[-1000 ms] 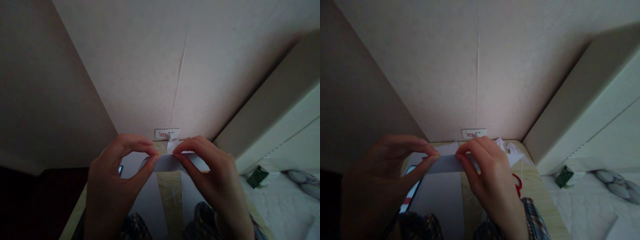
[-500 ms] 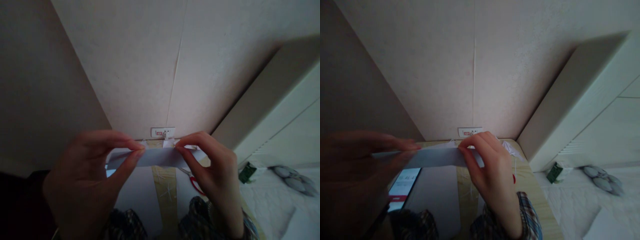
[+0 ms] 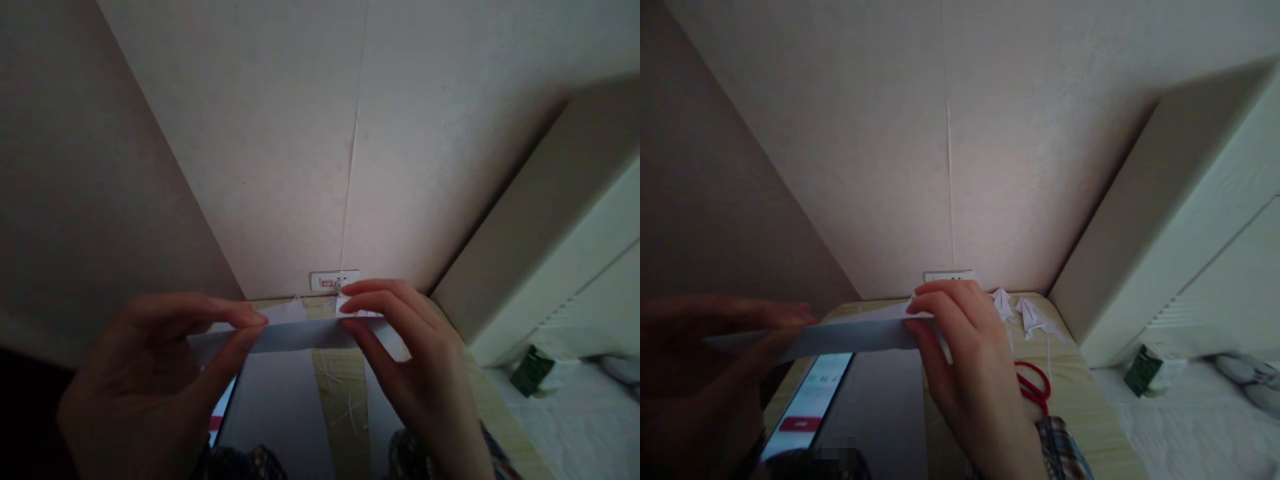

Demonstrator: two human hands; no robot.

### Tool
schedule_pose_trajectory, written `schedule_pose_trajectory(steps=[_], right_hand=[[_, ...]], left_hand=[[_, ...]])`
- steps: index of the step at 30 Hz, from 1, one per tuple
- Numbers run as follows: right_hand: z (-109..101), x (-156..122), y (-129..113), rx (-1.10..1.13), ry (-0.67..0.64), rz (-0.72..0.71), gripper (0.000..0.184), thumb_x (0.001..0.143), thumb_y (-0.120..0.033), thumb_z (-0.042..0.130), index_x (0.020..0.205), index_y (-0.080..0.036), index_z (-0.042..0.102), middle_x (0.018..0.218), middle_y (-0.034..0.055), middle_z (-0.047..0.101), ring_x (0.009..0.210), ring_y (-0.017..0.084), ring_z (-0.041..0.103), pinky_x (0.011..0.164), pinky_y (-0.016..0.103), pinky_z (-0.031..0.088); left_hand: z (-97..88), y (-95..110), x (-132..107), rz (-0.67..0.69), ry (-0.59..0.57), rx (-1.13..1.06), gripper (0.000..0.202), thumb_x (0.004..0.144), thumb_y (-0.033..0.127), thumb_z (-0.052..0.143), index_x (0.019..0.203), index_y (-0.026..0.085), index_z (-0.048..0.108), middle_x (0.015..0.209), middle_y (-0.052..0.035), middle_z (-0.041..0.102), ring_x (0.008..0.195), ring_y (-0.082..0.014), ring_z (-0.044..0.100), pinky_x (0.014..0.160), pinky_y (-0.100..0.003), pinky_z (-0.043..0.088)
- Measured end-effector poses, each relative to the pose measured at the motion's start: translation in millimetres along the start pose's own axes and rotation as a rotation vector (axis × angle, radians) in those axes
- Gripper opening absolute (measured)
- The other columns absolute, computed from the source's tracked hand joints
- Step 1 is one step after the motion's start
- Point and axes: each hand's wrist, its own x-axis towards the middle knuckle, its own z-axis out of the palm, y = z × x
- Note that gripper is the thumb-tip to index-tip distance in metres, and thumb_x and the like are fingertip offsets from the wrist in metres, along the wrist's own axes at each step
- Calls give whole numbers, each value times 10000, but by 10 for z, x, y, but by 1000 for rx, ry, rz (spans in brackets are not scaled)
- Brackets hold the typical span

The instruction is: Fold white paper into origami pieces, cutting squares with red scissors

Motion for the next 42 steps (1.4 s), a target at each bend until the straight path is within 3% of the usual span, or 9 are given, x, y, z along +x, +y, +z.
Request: schedule_pose_trajectory(steps=[3,6,15,23,28,31,35,39,42], right_hand=[[22,-6,-37,29,1,-1,98,833,-108,635,821,-201,608,922,-26,662,887,105,590,788,201,433],[-8,-11,-45,58,-14,15,101,836,-104,627,826,-204,616,903,-28,662,870,108,591,770,207,435],[9,-21,-47,75,-55,43,105,837,-110,625,801,-208,631,848,-14,665,807,139,598,706,247,440],[-146,32,112,-14,-74,117,114,828,-128,619,738,-193,644,763,-9,667,733,138,617,656,240,451],[-256,33,221,-22,-46,148,115,819,-168,619,710,-195,642,687,-12,671,639,140,615,594,238,453],[-275,22,226,43,12,244,138,816,-204,626,678,-198,640,633,-25,653,587,128,592,549,227,441],[-252,12,206,260,190,384,190,805,-261,637,632,-197,597,570,-24,590,528,116,547,448,209,391],[-192,14,158,380,257,452,230,809,-301,644,619,-197,567,525,-35,545,461,94,477,398,201,330],[-147,25,138,438,240,474,240,805,-318,649,619,-193,563,516,-37,559,450,89,479,393,193,327]], left_hand=[[83,70,-51,83,15,-25,209,596,215,802,722,293,654,669,62,668,616,-163,612,533,-297,515],[90,94,-71,37,-26,-12,167,656,211,762,745,295,649,688,78,661,664,-151,614,623,-283,521],[174,98,-48,-86,-351,-65,265,676,160,753,869,301,639,682,110,696,683,-100,660,687,-164,526],[64,-50,16,-95,-180,73,196,662,240,792,794,275,651,722,87,688,719,-125,655,662,-210,519],[1,-75,109,-215,-65,-108,206,681,212,764,840,287,656,684,110,665,673,-119,654,577,-208,537],[-26,-59,180,-253,-85,-319,267,689,323,771,932,317,660,736,127,694,734,-115,668,663,-191,559],[-24,-104,262,-260,-85,-491,456,601,463,812,1010,325,666,980,92,715,1067,-193,621,881,-235,536],[42,-214,240,-347,-277,-511,576,503,340,880,1036,277,670,959,-20,743,882,-232,694,675,-277,603],[96,-229,165,-494,-437,-347,269,601,262,826,845,224,718,747,-22,736,648,-173,688,588,-242,586]])
